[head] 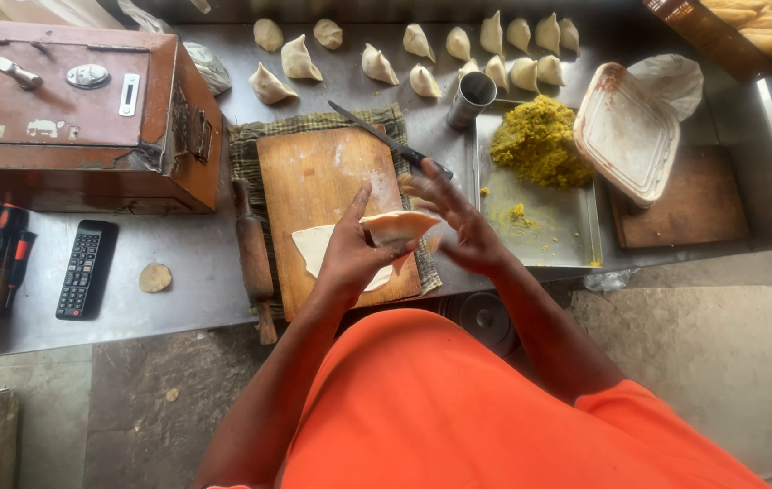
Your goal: The person fills a dough wrapper with a yellow filling, folds and seals it into a samosa, and places it on a tray. The person then rolls out a new dough ball into a flat circle using a rolling pin and repeats the filling and folding process.
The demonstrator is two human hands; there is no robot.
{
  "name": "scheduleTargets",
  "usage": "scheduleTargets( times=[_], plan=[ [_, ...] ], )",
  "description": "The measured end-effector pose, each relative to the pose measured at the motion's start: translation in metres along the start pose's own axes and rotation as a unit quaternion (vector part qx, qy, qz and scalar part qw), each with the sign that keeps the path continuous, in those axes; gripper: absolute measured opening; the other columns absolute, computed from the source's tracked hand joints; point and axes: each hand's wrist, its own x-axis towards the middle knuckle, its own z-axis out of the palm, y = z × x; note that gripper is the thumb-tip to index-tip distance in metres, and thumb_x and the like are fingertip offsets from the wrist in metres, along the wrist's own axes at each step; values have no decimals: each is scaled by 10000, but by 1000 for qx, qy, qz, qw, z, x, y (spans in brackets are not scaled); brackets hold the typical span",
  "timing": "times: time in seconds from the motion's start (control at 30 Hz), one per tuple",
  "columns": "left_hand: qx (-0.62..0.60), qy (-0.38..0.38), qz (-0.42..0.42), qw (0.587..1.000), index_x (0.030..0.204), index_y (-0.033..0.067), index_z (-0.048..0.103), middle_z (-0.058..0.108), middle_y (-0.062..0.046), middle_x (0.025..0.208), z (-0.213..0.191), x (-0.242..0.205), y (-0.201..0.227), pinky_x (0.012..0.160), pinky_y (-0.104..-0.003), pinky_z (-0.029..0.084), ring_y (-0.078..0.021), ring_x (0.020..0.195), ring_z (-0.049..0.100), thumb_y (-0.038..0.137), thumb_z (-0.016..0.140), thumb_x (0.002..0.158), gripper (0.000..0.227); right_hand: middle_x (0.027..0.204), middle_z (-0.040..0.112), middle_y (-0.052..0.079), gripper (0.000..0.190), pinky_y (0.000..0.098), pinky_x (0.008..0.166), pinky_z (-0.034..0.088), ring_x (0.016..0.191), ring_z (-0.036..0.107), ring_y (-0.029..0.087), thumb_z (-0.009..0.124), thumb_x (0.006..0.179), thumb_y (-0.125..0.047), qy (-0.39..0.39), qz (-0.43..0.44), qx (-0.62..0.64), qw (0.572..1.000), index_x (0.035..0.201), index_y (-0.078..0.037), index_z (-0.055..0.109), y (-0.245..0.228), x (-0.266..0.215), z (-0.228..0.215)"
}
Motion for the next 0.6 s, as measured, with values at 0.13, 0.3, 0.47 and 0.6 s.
scheduleTargets(
  times=[0.13, 0.3, 0.47, 0.6],
  plan=[
    [77, -33, -54, 995, 1605, 28, 36, 761, -234, 1036, -8, 2, 5, 785, -339, 626, -247, 955, 758, 111, 839, 772, 1160, 1246, 712, 134, 378, 317, 868, 649, 1035, 724, 215, 776, 935, -139, 22, 109, -108, 988, 1284, -32, 677, 16, -2, -1],
    [-73, 0, 46, 996, 1628, -8, 330, 662, -325, 1206, -30, 4, 11, 752, -507, 604, -393, 925, 705, 456, 525, 972, 827, 1074, 770, 168, 339, 298, 862, 666, 949, 759, 185, 767, 947, -111, 154, 250, 83, 952, 1222, 69, 683, 2, 9, 17],
    [-396, -18, 208, 894, 1601, 54, 348, 457, -168, 1615, -18, 17, -18, 1281, -439, 260, -289, 1544, 383, 650, 301, 1033, 824, 981, 713, 122, 361, 328, 659, 596, 797, 675, 194, 743, 913, -172, 134, 335, 85, 929, 1197, 28, 643, -18, 32, 72],
    [-630, -43, 173, 756, 1565, 21, 379, 421, -190, 1604, -12, 28, -25, 1278, -483, 283, -350, 1513, 390, 653, 324, 1044, 821, 1125, 670, 115, 438, 293, 787, 629, 985, 684, 203, 752, 916, -203, 157, 219, -174, 947, 1288, -14, 619, -31, 42, 71]
  ],
)
